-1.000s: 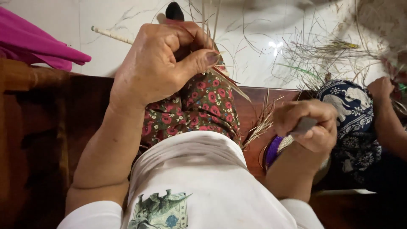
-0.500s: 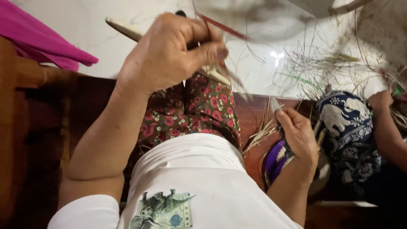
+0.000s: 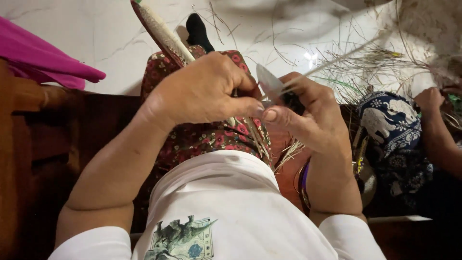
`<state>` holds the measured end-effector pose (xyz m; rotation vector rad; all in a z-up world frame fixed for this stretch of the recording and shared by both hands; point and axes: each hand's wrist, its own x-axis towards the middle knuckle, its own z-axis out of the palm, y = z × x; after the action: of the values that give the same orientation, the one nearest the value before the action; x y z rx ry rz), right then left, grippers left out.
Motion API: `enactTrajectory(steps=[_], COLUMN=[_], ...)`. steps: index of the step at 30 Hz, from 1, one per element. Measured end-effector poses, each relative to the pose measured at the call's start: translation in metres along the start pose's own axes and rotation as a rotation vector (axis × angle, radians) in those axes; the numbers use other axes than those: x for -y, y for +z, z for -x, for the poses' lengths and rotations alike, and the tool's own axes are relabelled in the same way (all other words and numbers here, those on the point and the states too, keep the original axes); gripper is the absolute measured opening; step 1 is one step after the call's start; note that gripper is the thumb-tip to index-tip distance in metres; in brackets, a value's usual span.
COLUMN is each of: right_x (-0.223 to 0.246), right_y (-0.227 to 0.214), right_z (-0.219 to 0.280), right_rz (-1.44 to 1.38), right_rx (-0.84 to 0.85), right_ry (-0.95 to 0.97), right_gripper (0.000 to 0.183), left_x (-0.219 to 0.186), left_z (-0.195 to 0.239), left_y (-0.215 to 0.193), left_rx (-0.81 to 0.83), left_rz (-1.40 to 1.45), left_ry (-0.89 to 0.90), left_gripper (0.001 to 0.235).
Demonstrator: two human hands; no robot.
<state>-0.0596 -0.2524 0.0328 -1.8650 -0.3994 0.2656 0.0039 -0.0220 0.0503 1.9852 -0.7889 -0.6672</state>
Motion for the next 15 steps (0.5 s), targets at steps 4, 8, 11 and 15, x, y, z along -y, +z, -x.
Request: enactTrajectory(steps=[4,8,11,15], right_x=[0.015,0.002,-0.004,-0.020], right_y=[0.004,-0.007,-0.010,-0.015], right_z=[-0.001,0.010,0.021,0.034], right_rz=[0.108,0.051,-0.129,-0.162], right_rx=[-0.038,0.033,0.068,0.070], right_ry=[0.092,0.082,0.115,0.187], right_gripper=[0.031,0.033,0.033,0.029], left_x=[0.013,0.001,0.001,0.001], left_z=[-0.006,-0.002,0.001,0.001], left_y=[0.020,0.019,0.014,0.011], left_rx=[-0.034,0.053,0.184,0.273], left_rz=[-0.074,-0.099,-0.065,-0.122], left_ry=[0.055,0.083,0.157,0.100], left_gripper=[0.040,0.027,0.018,0.020])
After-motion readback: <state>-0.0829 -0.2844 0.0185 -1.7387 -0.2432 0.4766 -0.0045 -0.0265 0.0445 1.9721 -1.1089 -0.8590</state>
